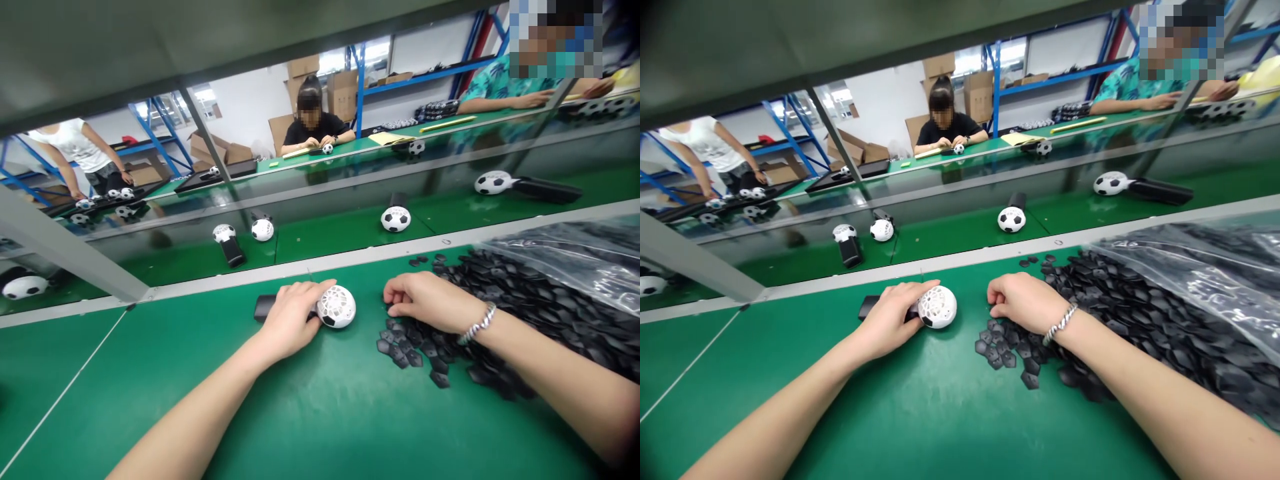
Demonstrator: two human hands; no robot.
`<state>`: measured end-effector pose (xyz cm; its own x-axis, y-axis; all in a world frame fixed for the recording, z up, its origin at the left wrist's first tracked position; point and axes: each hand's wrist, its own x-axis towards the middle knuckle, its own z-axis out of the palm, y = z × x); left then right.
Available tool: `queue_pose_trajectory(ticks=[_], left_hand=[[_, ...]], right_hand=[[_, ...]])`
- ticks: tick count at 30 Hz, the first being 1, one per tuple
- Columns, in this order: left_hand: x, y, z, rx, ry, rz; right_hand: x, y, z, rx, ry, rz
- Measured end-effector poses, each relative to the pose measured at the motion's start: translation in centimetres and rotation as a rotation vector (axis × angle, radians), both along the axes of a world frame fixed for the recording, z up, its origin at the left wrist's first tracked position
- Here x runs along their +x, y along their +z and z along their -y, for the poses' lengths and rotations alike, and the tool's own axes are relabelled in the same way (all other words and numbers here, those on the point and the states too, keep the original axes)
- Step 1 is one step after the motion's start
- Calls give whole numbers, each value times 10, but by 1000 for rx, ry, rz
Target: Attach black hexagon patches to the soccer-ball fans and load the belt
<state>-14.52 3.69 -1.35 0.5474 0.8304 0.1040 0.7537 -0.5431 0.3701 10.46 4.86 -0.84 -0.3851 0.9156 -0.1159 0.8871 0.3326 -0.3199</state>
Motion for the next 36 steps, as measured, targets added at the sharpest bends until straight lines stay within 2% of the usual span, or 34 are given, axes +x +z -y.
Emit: queue_pose_trajectory(ticks=[7, 14, 16, 20, 22, 25, 29, 36], left_hand=[[-1, -3, -3, 17, -64, 31], [-1, -4, -4, 72, -77, -26], [0, -4, -3, 71, -56, -30], [2, -3, 0, 57, 9, -31], [2, -2, 2, 48, 3, -17], [2, -2, 3, 8, -16, 29], [6, -4, 5, -25, 77, 95], [14, -7, 7, 6, 147, 135]], right_hand=[[-22, 4, 23, 162, 42, 267], [-16, -3, 17, 212, 78, 274], [-14, -2, 15, 217, 94, 192], [-21, 7, 20, 232, 118, -260], [-28, 11, 24, 233, 114, -407], [-37, 10, 29, 173, 112, -505], [-44, 1, 31, 7, 81, -580], [-50, -3, 29, 113, 131, -600]])
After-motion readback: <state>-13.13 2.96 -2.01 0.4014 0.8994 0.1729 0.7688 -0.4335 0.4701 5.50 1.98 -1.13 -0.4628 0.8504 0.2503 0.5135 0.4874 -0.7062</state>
